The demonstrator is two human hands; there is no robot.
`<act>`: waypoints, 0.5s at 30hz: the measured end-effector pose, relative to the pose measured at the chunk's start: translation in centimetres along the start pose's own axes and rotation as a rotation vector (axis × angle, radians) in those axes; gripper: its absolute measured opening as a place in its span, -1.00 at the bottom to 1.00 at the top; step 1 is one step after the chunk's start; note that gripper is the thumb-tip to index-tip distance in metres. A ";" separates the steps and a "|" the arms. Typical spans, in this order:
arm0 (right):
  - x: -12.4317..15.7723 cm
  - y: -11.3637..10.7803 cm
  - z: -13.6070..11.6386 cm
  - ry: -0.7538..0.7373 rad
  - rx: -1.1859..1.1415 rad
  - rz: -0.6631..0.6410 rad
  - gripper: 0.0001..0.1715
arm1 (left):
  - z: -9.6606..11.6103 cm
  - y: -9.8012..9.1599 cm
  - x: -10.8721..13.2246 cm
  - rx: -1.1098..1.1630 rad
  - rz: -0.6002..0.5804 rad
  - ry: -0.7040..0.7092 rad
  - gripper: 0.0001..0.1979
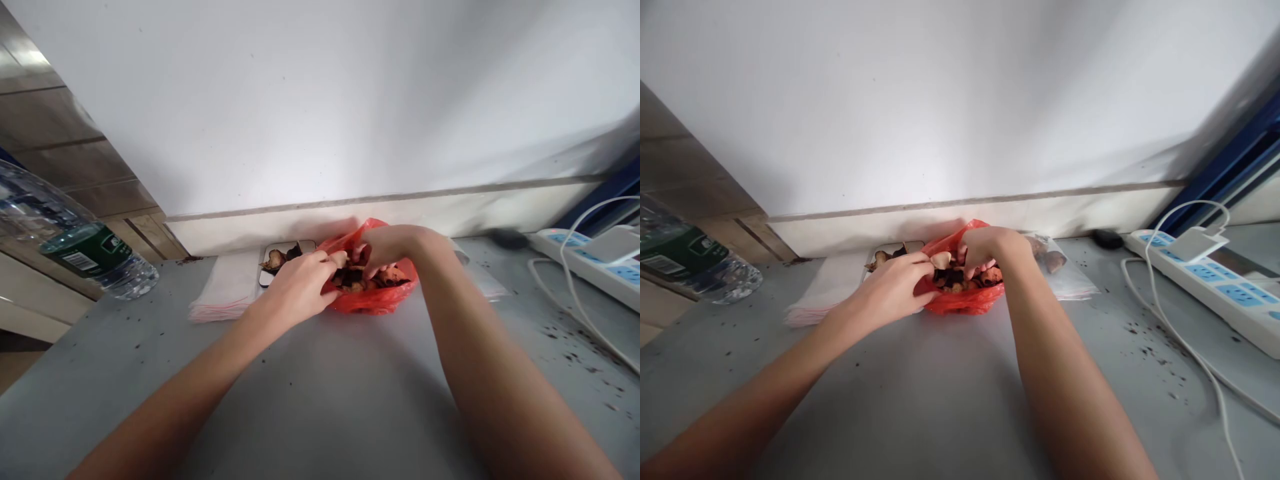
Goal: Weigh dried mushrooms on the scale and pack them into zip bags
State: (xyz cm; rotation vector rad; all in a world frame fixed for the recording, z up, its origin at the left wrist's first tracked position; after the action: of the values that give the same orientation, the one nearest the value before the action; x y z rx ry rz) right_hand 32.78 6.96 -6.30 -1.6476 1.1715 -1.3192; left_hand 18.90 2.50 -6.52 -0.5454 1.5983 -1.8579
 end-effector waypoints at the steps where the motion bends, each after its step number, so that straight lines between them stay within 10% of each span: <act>1: 0.0 0.7 -0.2 0.017 0.019 -0.072 -0.80 | 0.1 0.1 0.0 0.002 -0.010 0.017 -0.72; 15: 0.2 -1.4 0.7 -0.026 0.044 0.058 -0.77 | 0.3 1.5 0.2 -0.011 -0.112 0.017 -0.45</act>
State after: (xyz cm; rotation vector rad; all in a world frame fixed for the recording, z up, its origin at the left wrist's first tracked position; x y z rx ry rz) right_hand 33.77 7.24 -5.07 -1.5836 1.1583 -1.2745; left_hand 19.26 2.02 -7.99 -0.6371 1.6198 -1.9408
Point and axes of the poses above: each hand's wrist, its own x-axis away from the middle knuckle, its own y-axis out of the palm, z = x × y, the point moved 8 cm from there along -x, towards the middle knuckle, and after that the axes turned 4 degrees about x, right-handed, at the moved point
